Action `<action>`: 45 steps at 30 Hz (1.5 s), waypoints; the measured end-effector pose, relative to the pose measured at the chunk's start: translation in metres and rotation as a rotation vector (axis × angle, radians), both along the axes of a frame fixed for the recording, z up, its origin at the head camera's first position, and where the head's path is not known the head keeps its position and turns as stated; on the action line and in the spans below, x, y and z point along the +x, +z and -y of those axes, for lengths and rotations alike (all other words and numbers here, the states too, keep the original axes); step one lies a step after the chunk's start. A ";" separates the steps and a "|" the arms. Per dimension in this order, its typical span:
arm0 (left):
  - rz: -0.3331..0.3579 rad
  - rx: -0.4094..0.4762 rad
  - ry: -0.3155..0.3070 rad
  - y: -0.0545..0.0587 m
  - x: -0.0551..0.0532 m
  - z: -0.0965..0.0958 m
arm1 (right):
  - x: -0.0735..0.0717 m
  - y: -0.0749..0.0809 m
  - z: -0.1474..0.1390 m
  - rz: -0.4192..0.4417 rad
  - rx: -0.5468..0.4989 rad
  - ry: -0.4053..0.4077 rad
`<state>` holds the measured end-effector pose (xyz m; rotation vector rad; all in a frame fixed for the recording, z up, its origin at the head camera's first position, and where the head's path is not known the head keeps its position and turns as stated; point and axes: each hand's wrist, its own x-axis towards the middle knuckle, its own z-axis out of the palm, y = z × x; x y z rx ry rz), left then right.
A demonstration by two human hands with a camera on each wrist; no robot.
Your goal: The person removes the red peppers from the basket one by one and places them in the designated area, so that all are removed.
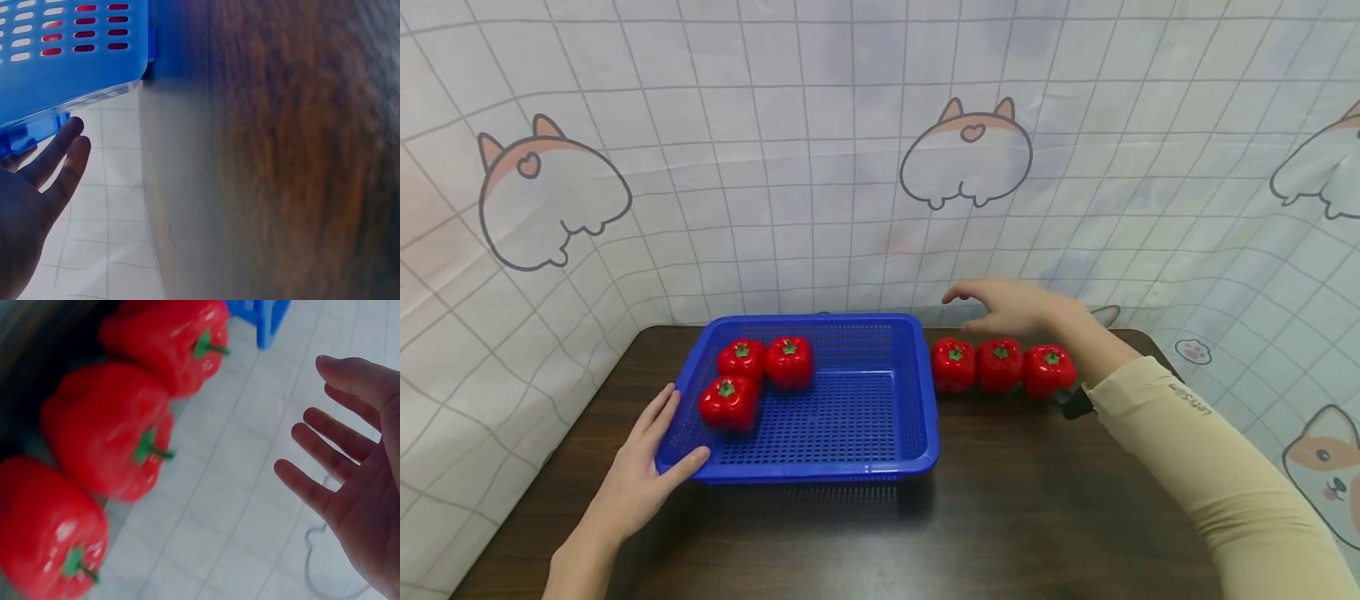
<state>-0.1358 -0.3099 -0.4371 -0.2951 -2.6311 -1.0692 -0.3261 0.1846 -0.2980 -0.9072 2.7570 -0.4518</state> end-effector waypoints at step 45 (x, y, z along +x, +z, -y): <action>-0.032 0.014 -0.002 -0.001 -0.001 0.001 | -0.005 -0.054 0.213 0.069 0.058 0.281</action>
